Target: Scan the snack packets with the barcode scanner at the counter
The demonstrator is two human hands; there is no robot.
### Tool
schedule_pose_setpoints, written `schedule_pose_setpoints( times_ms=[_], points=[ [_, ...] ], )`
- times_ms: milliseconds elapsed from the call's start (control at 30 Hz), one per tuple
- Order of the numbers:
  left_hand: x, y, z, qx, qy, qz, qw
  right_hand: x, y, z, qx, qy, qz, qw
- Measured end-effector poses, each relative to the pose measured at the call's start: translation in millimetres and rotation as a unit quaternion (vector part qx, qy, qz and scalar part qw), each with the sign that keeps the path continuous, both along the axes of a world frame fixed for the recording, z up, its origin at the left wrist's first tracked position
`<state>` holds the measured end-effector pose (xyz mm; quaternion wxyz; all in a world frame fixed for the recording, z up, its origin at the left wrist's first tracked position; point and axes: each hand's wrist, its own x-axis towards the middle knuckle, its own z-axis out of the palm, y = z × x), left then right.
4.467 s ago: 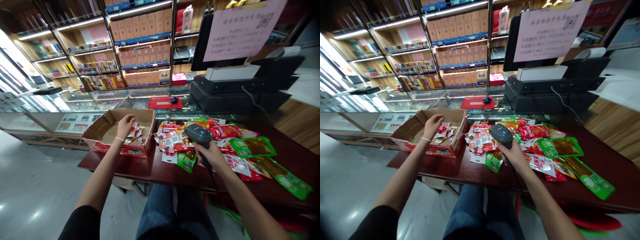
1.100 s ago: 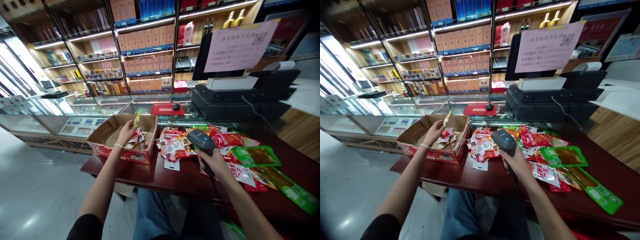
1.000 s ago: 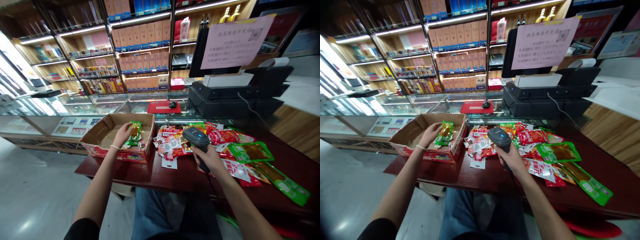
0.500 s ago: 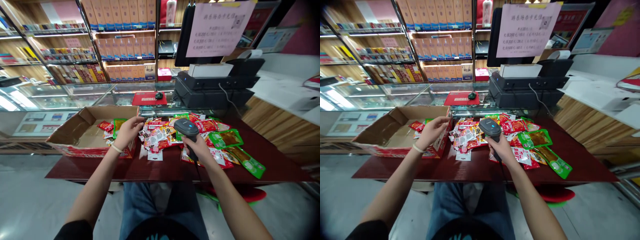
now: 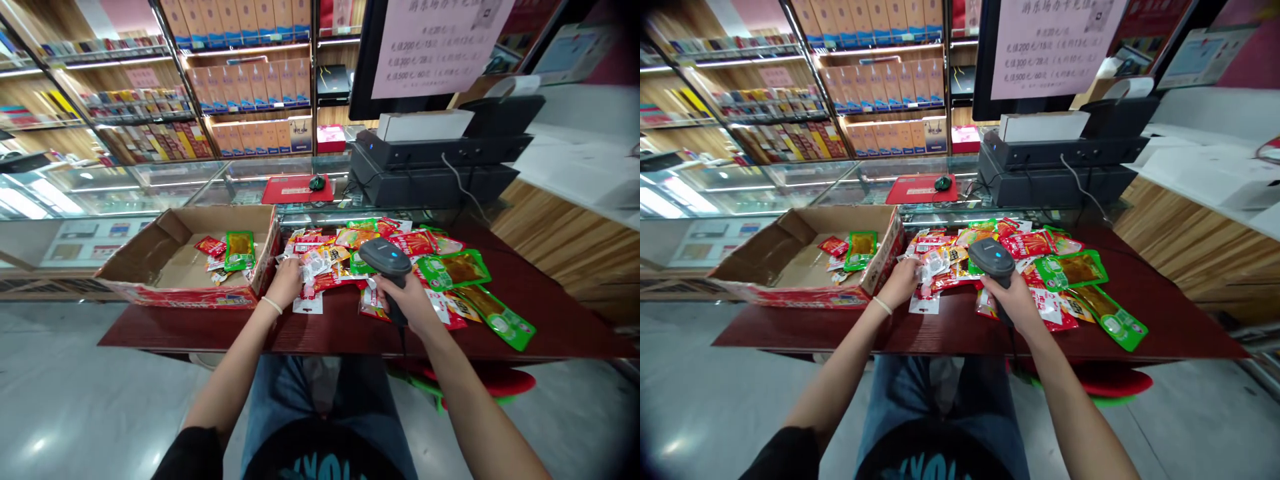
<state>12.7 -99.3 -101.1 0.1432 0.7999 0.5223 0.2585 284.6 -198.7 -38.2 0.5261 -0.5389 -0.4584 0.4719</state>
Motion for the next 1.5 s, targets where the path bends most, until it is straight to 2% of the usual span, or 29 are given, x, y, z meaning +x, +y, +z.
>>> schedule_pose_setpoints(
  times_ms=[100, 233, 367, 467, 533, 633, 733, 767, 833, 900, 1000, 1100, 1200, 1333, 1500],
  points=[
    [-2, -4, -14.2, -0.003, 0.006, 0.025, 1.0, -9, 3, -4.4, -0.015, 0.005, 0.009, 1.0],
    [2, -3, -18.1, -0.021, -0.011, 0.059, 0.998, -20, 8, -8.6, -0.02, 0.014, 0.028, 0.999],
    [10, 3, -13.4, -0.058, -0.128, 0.045, 0.989, -25, 11, -14.1, -0.017, 0.034, 0.028, 0.999],
    [21, 6, -10.2, -0.06, -0.246, 0.052, 0.966, -24, 12, -17.2, -0.024, 0.042, 0.021, 0.999],
    [30, 6, -10.1, -0.073, -0.349, 0.08, 0.931, -23, 12, -17.9, -0.032, 0.043, 0.015, 0.998],
    [41, 5, -12.3, -0.177, -0.527, 0.092, 0.826, -22, 11, -17.6, -0.037, 0.036, 0.008, 0.999],
    [46, 1, -12.7, -0.292, -0.636, 0.03, 0.714, -22, 10, -18.6, -0.04, 0.028, 0.011, 0.999],
    [46, -1, -11.9, -0.303, -0.656, 0.007, 0.691, -22, 10, -19.4, -0.041, 0.028, 0.014, 0.999],
    [44, -3, -9.4, -0.288, -0.687, -0.029, 0.667, -22, 10, -21.4, -0.037, 0.03, 0.018, 0.999],
    [43, -4, -7.5, -0.258, -0.698, -0.051, 0.666, -23, 10, -23.5, -0.027, 0.029, 0.02, 0.999],
    [42, -4, -9.1, -0.236, -0.686, -0.062, 0.686, -22, 9, -24.8, -0.016, 0.022, 0.017, 0.999],
    [42, -1, -14.2, -0.215, -0.677, -0.034, 0.703, -21, 8, -23.9, -0.012, 0.019, 0.019, 1.0],
    [41, 1, -16.4, -0.188, -0.685, -0.002, 0.704, -21, 7, -22.7, -0.01, 0.012, 0.025, 1.0],
    [39, 0, -11.1, -0.2, -0.701, 0.041, 0.684, -20, 5, -23.4, -0.011, 0.002, 0.018, 1.0],
    [37, -3, -8.6, -0.23, -0.682, 0.057, 0.692, -18, 2, -25.3, -0.001, -0.02, -0.003, 1.0]
  ],
)
